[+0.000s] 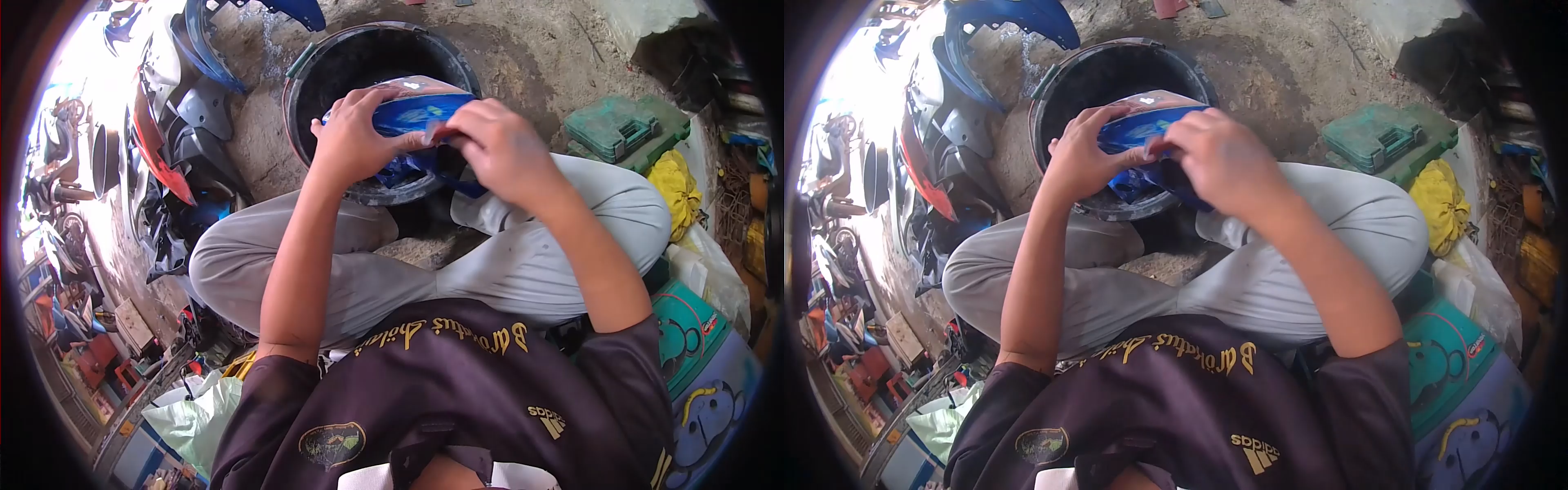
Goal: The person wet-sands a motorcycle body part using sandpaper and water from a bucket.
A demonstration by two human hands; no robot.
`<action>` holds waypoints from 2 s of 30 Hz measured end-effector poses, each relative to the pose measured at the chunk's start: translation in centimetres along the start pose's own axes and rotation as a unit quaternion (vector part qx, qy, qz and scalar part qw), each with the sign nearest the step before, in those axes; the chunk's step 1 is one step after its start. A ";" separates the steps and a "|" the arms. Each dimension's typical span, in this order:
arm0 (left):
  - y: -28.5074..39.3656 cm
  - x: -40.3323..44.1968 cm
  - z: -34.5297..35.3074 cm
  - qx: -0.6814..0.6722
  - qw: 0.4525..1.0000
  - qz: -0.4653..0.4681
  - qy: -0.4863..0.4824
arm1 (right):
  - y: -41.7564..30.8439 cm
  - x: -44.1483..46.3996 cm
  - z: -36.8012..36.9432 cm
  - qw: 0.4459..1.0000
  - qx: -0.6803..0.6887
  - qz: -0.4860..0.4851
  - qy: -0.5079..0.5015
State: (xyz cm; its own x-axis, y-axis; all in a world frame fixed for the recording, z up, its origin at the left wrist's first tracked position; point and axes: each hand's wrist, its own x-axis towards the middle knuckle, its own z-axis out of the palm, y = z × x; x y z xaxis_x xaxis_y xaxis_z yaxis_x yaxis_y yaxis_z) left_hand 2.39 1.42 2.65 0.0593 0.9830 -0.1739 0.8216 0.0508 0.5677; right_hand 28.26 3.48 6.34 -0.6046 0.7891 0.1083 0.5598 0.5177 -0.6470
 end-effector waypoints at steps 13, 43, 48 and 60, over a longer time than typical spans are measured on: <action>0.7 -0.6 0.3 0.032 0.999 0.000 0.033 | 0.5 -1.3 -2.3 0.994 0.028 0.104 0.007; 0.6 -0.6 0.7 0.075 0.996 -0.013 0.042 | 1.8 -1.2 -0.5 0.996 -0.040 0.029 0.071; 0.8 -0.7 0.5 0.063 0.997 -0.021 0.040 | 0.8 0.0 0.2 0.999 -0.027 -0.013 0.046; 0.8 -0.5 0.2 0.068 0.997 -0.017 0.031 | 2.0 -0.4 0.0 0.992 0.012 0.103 0.076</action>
State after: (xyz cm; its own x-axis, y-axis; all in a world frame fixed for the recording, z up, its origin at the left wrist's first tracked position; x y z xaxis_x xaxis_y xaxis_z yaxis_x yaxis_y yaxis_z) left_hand 3.19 0.96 3.02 -0.0020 0.9903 -0.1389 0.8925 0.0644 0.4464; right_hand 29.62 4.24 4.99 -0.3856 0.9189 0.0837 0.6480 0.3342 -0.6844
